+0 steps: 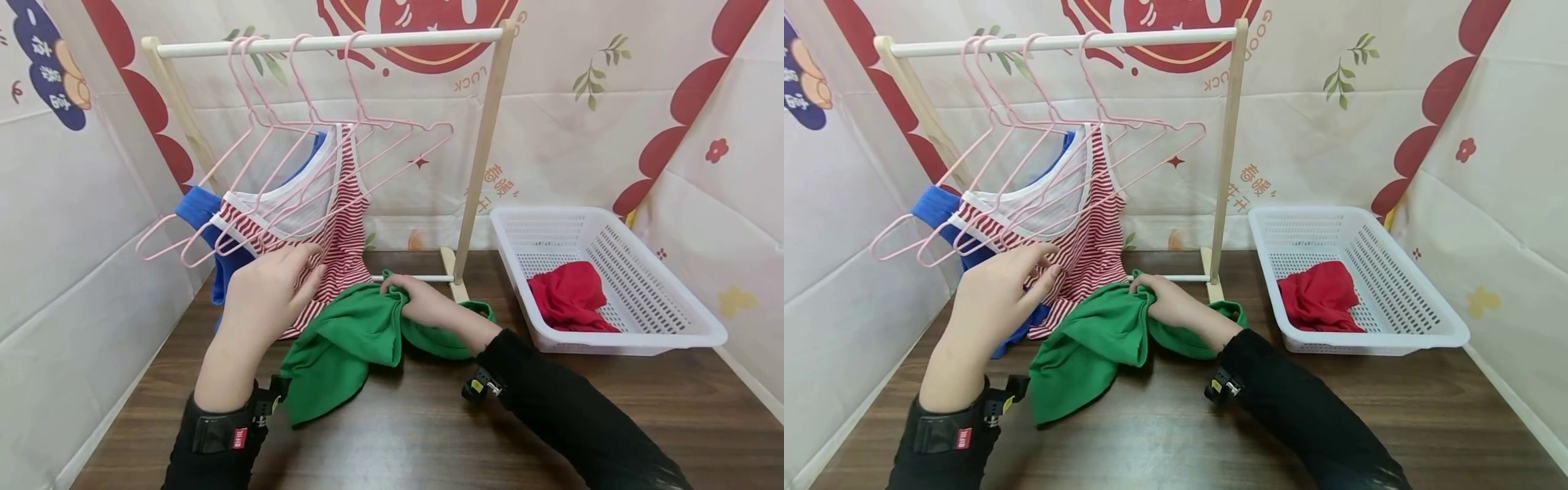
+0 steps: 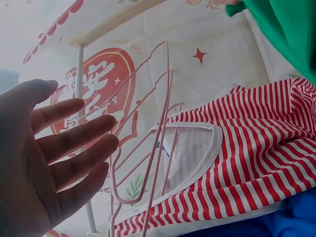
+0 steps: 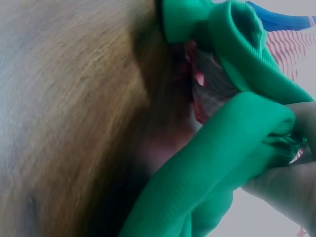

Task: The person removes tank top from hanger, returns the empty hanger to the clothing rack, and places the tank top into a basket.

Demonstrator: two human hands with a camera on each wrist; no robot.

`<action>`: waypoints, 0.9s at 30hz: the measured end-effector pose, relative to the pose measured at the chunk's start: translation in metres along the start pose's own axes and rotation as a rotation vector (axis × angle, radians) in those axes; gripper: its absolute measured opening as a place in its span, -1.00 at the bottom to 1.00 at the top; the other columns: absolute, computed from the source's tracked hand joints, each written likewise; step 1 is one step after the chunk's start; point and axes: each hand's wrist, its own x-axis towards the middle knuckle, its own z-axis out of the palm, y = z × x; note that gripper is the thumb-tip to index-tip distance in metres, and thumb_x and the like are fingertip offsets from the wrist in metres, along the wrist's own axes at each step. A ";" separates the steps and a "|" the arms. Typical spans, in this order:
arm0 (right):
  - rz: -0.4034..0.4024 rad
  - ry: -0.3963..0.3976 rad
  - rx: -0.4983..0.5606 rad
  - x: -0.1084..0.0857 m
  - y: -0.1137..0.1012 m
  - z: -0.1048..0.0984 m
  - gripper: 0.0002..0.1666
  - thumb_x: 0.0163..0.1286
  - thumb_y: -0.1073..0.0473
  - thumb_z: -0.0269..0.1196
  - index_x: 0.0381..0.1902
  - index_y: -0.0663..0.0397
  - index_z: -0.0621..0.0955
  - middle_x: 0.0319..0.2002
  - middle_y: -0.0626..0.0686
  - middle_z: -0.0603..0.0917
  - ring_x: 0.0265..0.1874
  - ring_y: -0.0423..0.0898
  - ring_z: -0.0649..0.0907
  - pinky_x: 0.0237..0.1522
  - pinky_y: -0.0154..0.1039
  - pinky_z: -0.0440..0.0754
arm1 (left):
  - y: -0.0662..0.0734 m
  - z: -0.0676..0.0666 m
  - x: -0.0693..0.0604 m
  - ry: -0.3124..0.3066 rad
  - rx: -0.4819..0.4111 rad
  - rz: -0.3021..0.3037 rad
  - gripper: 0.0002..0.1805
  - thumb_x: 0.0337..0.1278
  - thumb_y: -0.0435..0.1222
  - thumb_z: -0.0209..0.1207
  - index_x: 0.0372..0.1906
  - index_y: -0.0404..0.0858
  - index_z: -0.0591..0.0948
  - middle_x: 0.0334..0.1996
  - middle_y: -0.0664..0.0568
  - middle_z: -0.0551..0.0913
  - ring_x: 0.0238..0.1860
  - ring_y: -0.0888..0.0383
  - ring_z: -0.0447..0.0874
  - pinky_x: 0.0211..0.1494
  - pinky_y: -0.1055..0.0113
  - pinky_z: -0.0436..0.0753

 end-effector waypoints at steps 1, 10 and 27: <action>0.018 0.014 0.029 -0.002 0.000 -0.003 -0.41 0.18 0.63 -0.02 -0.01 -0.08 0.54 0.20 0.07 0.45 -0.01 0.04 0.47 -0.25 -0.12 0.42 | 0.000 0.000 0.000 -0.003 0.000 -0.001 -0.72 0.31 -0.12 0.14 -0.05 -0.21 0.62 -0.23 -0.06 0.72 -0.30 0.00 0.70 -0.39 0.13 0.63; 0.020 0.103 0.197 -0.019 -0.010 -0.022 -0.29 0.05 0.70 -0.12 -0.01 -0.05 0.54 0.19 0.09 0.45 -0.01 0.04 0.48 -0.20 -0.09 0.39 | 0.004 0.001 0.005 0.000 -0.035 -0.006 -0.69 0.34 -0.10 0.12 -0.02 -0.22 0.63 -0.19 -0.07 0.73 -0.23 -0.01 0.71 -0.30 0.10 0.65; -0.030 0.280 0.414 -0.042 -0.006 -0.055 -0.23 0.00 0.70 -0.21 0.04 0.04 0.55 0.27 0.08 0.38 0.12 0.08 0.50 -0.07 -0.15 0.52 | 0.017 0.011 0.011 -0.020 -0.052 -0.006 -0.70 0.35 -0.11 0.10 -0.02 -0.22 0.62 -0.22 -0.05 0.72 -0.30 0.00 0.69 -0.42 0.10 0.61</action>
